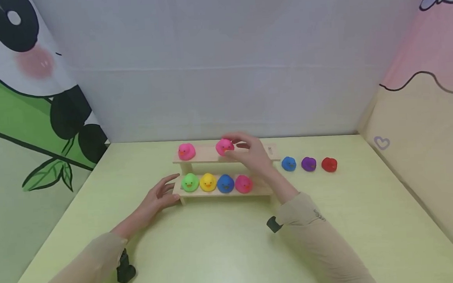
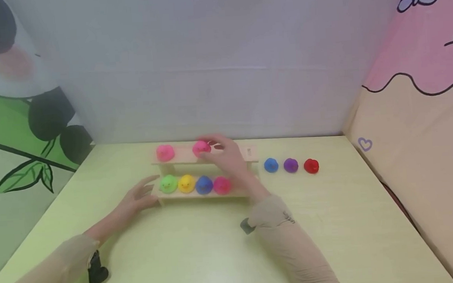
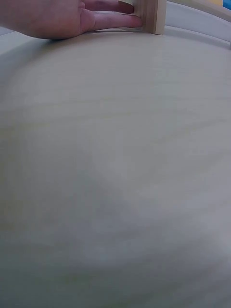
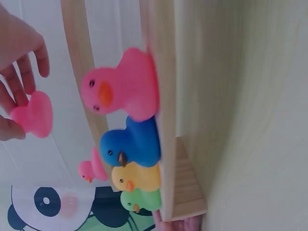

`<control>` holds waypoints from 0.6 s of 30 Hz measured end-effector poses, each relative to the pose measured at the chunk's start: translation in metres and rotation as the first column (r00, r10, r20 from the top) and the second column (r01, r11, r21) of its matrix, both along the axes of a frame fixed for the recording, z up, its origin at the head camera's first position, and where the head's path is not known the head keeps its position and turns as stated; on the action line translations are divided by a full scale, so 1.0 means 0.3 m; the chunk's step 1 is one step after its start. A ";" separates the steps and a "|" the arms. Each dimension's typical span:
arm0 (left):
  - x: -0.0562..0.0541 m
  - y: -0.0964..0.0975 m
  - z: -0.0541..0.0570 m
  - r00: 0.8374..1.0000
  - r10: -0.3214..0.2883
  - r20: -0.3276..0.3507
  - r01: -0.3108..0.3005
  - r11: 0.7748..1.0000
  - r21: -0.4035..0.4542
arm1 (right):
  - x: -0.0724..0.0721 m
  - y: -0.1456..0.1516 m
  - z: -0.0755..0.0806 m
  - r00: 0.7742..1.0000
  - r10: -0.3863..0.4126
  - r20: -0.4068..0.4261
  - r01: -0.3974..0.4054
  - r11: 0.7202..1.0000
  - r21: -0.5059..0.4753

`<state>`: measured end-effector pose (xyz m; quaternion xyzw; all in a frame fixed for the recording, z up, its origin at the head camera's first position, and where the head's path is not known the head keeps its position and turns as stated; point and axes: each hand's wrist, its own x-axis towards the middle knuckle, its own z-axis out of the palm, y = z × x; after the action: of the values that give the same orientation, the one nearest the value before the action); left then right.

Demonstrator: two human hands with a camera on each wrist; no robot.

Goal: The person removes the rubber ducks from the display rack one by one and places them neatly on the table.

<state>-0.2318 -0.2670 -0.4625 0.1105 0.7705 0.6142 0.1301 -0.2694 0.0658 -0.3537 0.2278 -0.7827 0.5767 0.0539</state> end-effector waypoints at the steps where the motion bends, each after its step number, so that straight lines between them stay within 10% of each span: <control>1: 0.001 -0.002 0.000 1.000 0.001 0.000 -0.001 1.000 -0.007 | 0.007 0.014 -0.003 1.000 -0.013 -0.016 0.013 1.000 -0.009; 18: 0.001 0.001 -0.004 1.000 0.019 0.022 -0.017 0.998 -0.063 | 0.177 0.315 -0.087 0.984 -0.105 -0.147 0.125 0.984 0.130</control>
<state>-0.2316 -0.2668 -0.4637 0.0923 0.7887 0.5922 0.1367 -0.2162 0.1603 -0.3799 0.2250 -0.8271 0.4996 0.1256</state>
